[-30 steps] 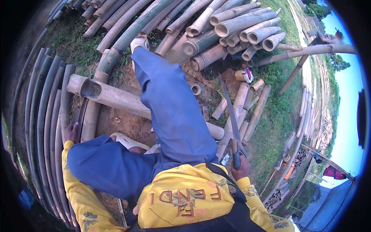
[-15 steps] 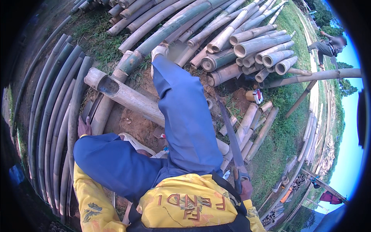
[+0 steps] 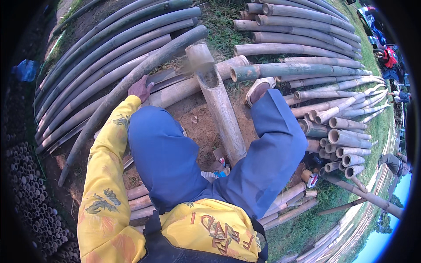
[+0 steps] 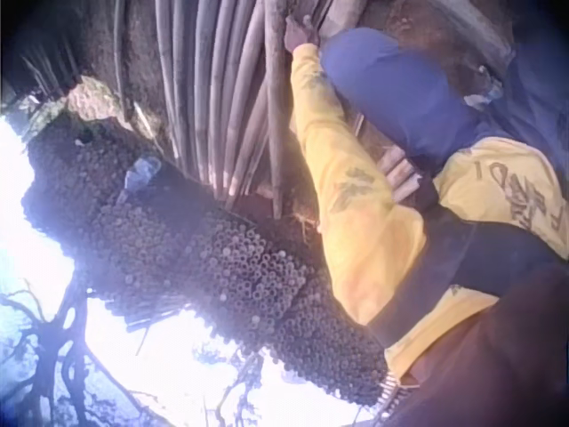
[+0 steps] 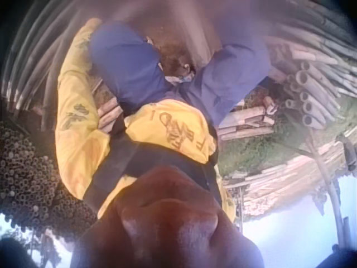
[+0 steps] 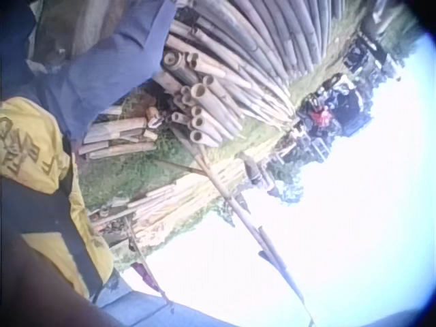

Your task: The person sits on the ground and uses a hand saw to cut long bamboo poles into shorter sections. They repeatedly position each pole on a support, saw through it, and move the cut pieces aside.

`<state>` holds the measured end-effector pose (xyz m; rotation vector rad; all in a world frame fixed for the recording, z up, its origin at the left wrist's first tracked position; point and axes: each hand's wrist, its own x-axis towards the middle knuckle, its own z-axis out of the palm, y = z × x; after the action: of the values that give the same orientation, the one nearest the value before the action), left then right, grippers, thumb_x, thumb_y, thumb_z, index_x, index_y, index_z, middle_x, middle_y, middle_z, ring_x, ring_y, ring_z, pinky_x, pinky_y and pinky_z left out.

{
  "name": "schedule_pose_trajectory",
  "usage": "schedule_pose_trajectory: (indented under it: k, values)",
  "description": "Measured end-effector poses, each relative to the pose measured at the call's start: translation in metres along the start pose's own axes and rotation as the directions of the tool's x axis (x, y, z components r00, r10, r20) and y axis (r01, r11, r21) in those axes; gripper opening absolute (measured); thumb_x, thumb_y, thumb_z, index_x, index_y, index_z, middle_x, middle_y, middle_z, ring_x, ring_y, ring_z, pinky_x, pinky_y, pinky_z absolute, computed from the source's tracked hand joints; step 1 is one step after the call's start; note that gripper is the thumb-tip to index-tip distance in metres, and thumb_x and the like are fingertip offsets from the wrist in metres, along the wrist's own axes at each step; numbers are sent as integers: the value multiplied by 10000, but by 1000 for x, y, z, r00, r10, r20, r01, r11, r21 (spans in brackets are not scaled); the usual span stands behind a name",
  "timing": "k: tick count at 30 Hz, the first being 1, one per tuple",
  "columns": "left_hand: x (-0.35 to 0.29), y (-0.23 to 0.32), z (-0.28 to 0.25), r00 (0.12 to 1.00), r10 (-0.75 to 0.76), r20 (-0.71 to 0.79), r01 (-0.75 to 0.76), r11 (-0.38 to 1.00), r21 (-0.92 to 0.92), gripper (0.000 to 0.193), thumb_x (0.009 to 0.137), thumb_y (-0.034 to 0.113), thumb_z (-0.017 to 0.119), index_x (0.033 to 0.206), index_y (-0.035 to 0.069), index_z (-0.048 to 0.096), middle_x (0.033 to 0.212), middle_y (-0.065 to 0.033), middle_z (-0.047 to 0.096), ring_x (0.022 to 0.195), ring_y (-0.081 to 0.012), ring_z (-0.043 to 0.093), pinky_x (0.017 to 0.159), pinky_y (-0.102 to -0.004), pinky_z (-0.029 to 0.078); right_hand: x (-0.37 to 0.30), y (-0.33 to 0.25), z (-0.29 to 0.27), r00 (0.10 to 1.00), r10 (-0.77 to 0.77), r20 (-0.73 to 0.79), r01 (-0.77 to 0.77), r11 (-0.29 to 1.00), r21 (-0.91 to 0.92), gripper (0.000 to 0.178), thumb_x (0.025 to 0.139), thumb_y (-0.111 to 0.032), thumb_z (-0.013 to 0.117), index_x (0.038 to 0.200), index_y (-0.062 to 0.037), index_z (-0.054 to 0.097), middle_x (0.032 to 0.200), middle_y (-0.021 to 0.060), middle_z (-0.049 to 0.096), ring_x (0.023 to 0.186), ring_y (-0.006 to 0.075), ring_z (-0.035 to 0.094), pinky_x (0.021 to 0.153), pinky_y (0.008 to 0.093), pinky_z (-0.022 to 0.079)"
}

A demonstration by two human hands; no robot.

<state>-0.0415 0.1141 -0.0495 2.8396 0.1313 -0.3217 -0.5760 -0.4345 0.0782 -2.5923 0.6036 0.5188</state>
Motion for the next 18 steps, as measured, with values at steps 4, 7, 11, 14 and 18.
schedule_pose_trajectory:
  k: [4, 7, 11, 14, 18]
  values:
    - [-8, -16, 15, 982, -155, -106, 128, 965, -227, 573, 1031, 504, 526, 1360, 39, 589, 1274, -231, 681, 1159, -437, 650, 1054, -494, 483, 36, 0, -18, 972, -55, 230, 64, 998, -29, 405, 804, -180, 810, 1135, -3, 657, 979, 170, 667, 882, 336, 665, 781, 423, 528]
    - [-31, -13, 21, 811, -580, 76, 334, 352, -874, 540, 1028, 432, 517, 1240, -46, 649, 1142, -195, 733, 1063, -296, 706, 946, -382, 541, 119, -6, -99, 1000, -9, 12, 9, 999, -46, 437, 815, -199, 823, 1164, 6, 659, 994, 170, 669, 886, 325, 668, 785, 412, 529]
    - [-77, -44, 37, 622, -694, 362, -102, -531, -841, 640, 1001, 444, 540, 1352, -88, 483, 1141, -227, 675, 933, -284, 697, 806, -388, 566, 277, -164, -226, 718, -429, -547, 469, 880, -75, 246, 987, -7, 591, 1223, 44, 638, 1064, 127, 680, 911, 227, 646, 836, 356, 517]
    - [-106, -101, 42, 363, -880, 306, -267, -413, -871, 742, 986, 466, 552, 1444, -81, 350, 1160, -223, 621, 981, -271, 659, 888, -399, 555, 365, -353, -214, 591, -729, -347, 757, 649, -75, 267, 1004, -37, 614, 1265, 16, 635, 1059, 122, 687, 924, 189, 662, 830, 334, 529]
    - [-142, -181, 26, 200, -905, 375, -322, -423, -847, 843, 966, 510, 647, 1438, -93, 295, 1063, -202, 601, 877, -261, 647, 754, -347, 578, 524, -511, -115, 622, -762, -178, 782, 616, 96, 483, 1008, -304, 688, 1374, -3, 597, 1150, 185, 719, 1044, 279, 700, 935, 404, 530]
